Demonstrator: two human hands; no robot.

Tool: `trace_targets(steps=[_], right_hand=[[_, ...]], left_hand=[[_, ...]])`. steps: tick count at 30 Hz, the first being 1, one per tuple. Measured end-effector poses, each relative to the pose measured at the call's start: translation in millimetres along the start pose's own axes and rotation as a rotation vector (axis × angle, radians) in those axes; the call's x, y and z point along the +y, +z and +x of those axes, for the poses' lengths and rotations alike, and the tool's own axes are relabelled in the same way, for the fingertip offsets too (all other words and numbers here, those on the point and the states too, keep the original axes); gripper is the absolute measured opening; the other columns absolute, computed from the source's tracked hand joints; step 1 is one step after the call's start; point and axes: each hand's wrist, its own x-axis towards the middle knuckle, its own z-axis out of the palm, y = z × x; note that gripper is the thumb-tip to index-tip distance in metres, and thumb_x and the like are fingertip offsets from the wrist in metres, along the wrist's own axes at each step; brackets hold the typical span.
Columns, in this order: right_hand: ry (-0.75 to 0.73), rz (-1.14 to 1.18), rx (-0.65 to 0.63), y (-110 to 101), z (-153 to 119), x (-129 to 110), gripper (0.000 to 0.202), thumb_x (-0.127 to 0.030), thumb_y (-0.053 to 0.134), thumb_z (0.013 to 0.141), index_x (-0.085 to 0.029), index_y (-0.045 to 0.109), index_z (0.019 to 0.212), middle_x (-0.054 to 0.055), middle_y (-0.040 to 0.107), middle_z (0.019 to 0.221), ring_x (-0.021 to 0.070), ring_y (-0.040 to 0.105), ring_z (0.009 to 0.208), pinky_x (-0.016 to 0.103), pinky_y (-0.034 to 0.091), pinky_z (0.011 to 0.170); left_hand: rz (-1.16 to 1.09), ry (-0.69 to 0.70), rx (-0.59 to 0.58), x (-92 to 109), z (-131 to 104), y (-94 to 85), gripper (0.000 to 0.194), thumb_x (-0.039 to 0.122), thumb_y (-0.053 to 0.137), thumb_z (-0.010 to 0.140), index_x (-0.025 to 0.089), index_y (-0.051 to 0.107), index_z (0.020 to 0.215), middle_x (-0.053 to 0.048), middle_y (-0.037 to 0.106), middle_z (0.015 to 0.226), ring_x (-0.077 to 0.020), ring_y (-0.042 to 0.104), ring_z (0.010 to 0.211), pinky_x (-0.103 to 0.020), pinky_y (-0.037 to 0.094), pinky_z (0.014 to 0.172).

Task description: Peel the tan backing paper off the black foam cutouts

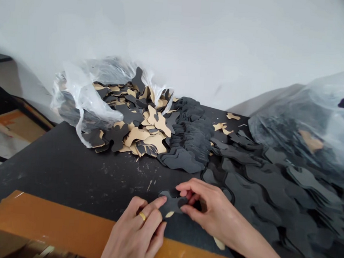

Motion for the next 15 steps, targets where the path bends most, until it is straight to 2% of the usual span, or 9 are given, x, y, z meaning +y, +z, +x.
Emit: trace_targets(steps=[8,15], right_hand=[[0.067,0.09,0.046,5.6,3.9,9.6,0.029,-0.003,0.056,0.082,-0.023,0.063,0.102,-0.001,0.066,0.088,0.0109,0.063,0.075,0.02,0.051,0.067],[0.013,0.041,0.076,9.2,4.3,8.7,0.023,-0.004,0.056,0.082,-0.023,0.062,0.093,-0.002,0.065,0.083,0.0102,0.061,0.07,0.02,0.049,0.064]], left_hand=[[-0.032,-0.056,-0.035,-0.2,-1.2,-0.1,0.014,0.01,0.049,0.093,0.02,0.058,0.094,-0.004,0.068,0.123,-0.0216,0.055,0.087,-0.036,0.055,0.074],[-0.019,-0.066,-0.059,-0.1,-0.4,0.0,0.012,0.012,0.048,0.094,0.021,0.056,0.093,-0.004,0.067,0.124,-0.0225,0.056,0.09,-0.037,0.056,0.076]])
